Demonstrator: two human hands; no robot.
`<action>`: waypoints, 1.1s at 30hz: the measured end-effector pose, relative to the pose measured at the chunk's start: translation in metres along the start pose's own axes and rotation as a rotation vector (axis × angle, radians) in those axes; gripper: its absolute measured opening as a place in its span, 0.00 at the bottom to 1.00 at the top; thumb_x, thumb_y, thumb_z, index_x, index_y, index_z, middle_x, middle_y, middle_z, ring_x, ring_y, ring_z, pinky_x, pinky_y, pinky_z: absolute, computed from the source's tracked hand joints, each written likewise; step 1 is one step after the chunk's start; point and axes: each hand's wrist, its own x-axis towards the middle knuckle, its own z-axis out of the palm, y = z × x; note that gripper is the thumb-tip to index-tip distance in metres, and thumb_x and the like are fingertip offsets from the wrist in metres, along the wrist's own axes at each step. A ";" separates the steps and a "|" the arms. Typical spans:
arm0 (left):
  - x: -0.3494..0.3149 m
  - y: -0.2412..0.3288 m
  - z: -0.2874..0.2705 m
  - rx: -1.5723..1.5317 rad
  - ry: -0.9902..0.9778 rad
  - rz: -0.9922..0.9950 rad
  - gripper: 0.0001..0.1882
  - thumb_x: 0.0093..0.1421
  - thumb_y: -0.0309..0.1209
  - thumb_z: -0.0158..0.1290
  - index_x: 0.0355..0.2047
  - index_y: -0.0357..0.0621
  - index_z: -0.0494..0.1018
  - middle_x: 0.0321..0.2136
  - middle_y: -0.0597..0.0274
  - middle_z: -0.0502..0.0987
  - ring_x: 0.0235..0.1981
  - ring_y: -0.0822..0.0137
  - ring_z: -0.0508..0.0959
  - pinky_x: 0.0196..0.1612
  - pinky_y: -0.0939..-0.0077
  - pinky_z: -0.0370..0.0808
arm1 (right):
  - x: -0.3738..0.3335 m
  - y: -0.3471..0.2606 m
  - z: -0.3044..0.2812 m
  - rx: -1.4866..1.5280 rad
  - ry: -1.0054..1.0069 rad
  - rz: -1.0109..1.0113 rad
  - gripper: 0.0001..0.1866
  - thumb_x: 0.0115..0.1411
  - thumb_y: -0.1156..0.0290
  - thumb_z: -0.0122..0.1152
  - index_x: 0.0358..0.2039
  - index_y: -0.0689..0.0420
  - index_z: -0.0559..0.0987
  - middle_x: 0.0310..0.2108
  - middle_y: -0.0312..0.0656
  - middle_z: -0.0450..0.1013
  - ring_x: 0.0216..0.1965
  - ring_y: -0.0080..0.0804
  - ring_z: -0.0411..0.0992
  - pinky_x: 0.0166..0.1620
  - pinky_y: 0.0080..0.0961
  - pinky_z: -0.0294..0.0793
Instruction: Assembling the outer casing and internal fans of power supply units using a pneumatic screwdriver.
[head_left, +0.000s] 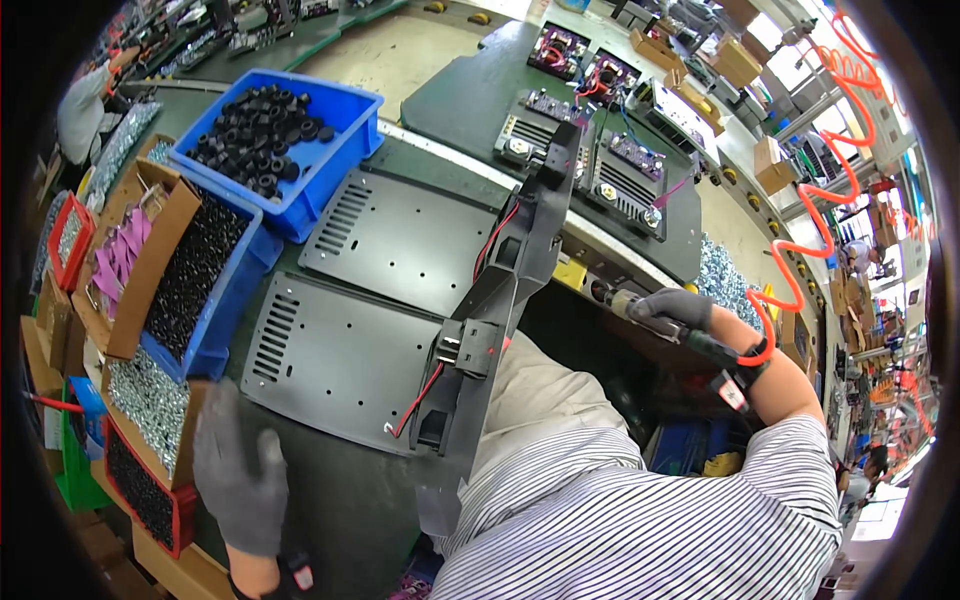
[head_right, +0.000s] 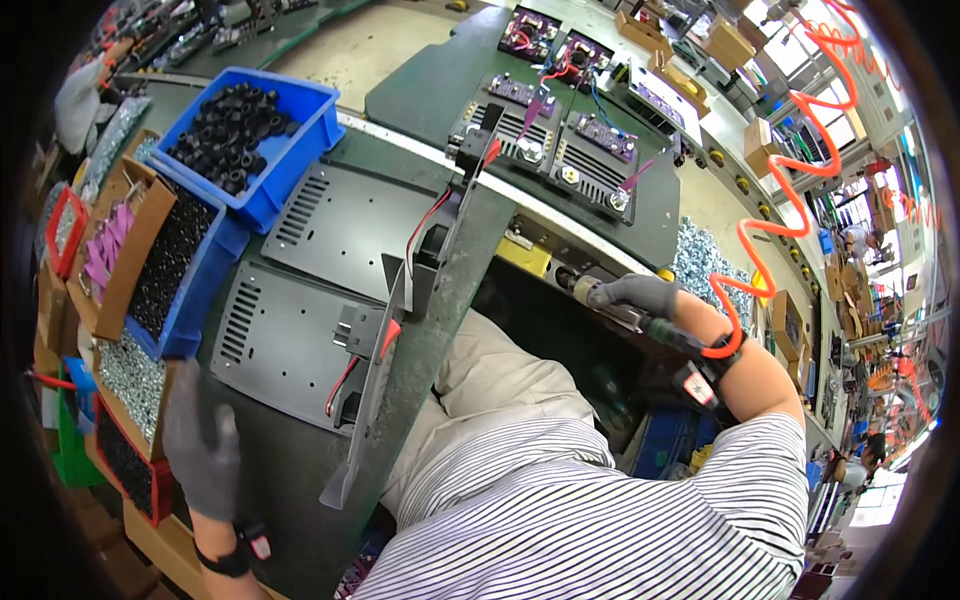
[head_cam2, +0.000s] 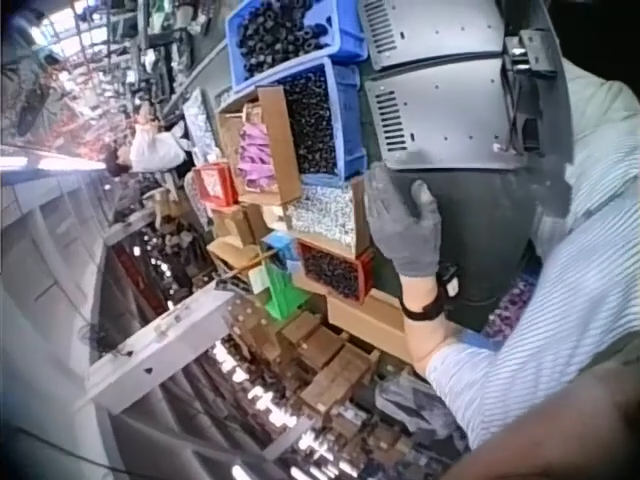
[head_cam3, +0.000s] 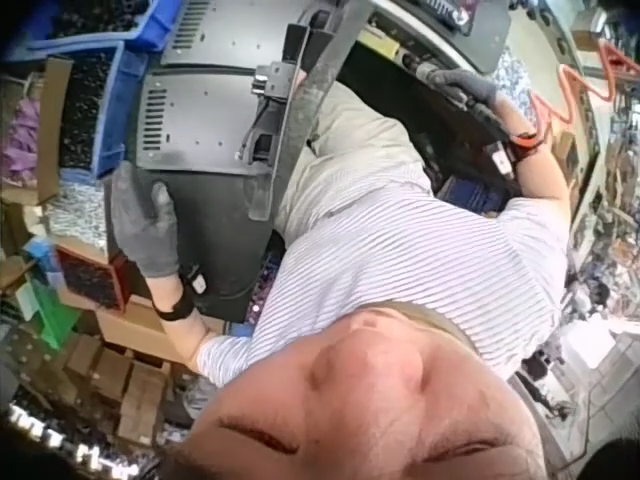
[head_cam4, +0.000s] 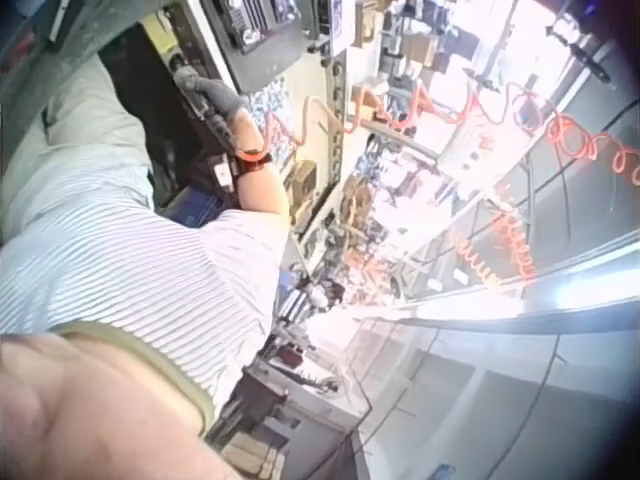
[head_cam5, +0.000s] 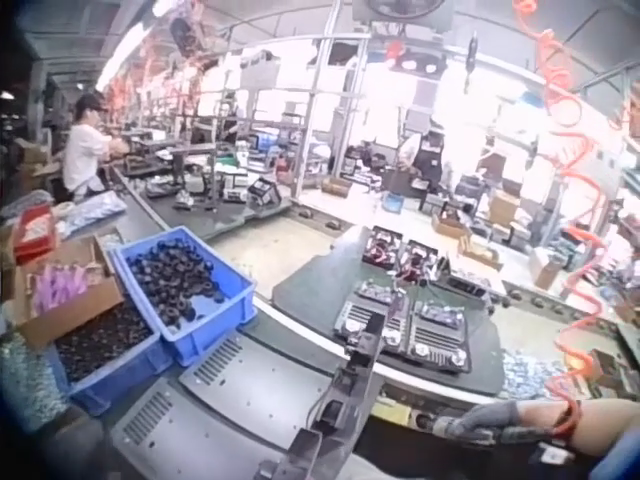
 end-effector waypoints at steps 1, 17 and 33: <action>-0.007 0.002 -0.007 -0.100 -0.050 -0.065 0.27 0.56 0.37 0.49 0.53 0.33 0.64 0.51 0.44 0.68 0.53 0.46 0.68 0.57 0.58 0.62 | 0.007 -0.001 0.002 0.071 -0.029 0.017 0.19 0.50 0.58 0.63 0.37 0.58 0.75 0.26 0.38 0.73 0.22 0.25 0.71 0.27 0.23 0.72; -0.062 0.141 0.021 -0.917 0.064 -0.477 0.43 0.51 0.51 0.59 0.56 0.30 0.58 0.46 0.52 0.67 0.48 0.59 0.70 0.49 0.68 0.69 | 0.062 0.045 -0.002 -0.127 0.505 -1.126 0.12 0.57 0.66 0.54 0.37 0.60 0.72 0.30 0.50 0.72 0.35 0.48 0.72 0.39 0.32 0.70; -0.028 0.163 0.023 -0.985 0.586 -0.574 0.34 0.60 0.51 0.47 0.55 0.34 0.59 0.48 0.54 0.67 0.48 0.60 0.70 0.51 0.65 0.68 | 0.052 0.091 0.053 0.507 0.498 -0.952 0.15 0.64 0.61 0.45 0.45 0.57 0.68 0.26 0.34 0.68 0.22 0.17 0.64 0.25 0.15 0.63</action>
